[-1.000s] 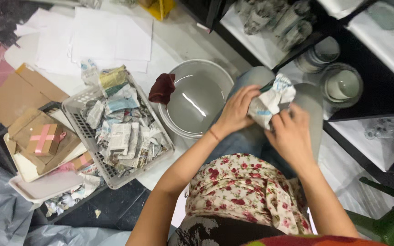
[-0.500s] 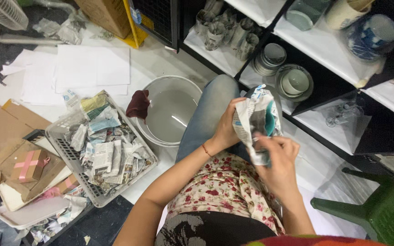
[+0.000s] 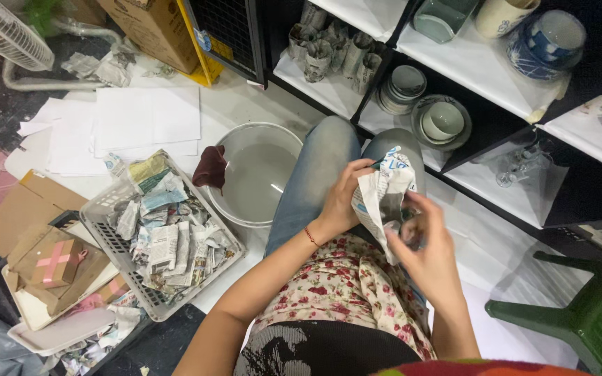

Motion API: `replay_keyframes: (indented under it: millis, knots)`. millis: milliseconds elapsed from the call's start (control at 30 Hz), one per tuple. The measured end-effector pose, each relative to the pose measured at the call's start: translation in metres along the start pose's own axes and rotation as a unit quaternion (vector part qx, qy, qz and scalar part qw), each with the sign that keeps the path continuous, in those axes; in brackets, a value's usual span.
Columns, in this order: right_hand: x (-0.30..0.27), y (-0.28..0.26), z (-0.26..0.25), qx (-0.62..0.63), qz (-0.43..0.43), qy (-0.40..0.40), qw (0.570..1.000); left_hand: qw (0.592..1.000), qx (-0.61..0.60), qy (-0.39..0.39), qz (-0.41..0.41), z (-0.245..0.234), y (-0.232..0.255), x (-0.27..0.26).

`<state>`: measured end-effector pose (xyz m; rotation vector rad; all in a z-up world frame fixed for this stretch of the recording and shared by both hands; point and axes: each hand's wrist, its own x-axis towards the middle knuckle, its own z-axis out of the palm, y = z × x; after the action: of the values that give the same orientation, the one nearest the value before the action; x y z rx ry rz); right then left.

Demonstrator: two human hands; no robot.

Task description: The person sits on the floor and wraps various glassware items, including cups and glasses, with newspaper. They pick up each item, wrap it carefully, and place it on a nearby shelf.

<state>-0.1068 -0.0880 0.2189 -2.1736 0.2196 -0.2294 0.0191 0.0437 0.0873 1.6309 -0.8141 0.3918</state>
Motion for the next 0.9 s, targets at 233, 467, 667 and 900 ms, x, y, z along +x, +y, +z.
replay_keyframes:
  millis: [233,467,667,900]
  knots:
    - [-0.003,0.038,-0.014,-0.016,-0.1,-0.086,0.991,1.0,-0.005,-0.011,-0.005,0.0,0.002,-0.002]
    - [0.004,0.019,-0.017,-0.081,-0.061,0.045,0.994,0.998,-0.058,-0.033,-0.022,0.004,0.006,-0.003]
    - [0.022,0.018,-0.009,-0.197,-0.069,0.091,0.974,0.992,-0.042,-0.115,0.011,-0.002,0.01,0.002]
    - [0.025,0.028,-0.013,-0.148,-0.144,0.115,0.972,0.988,-0.012,-0.139,0.061,-0.021,0.002,-0.011]
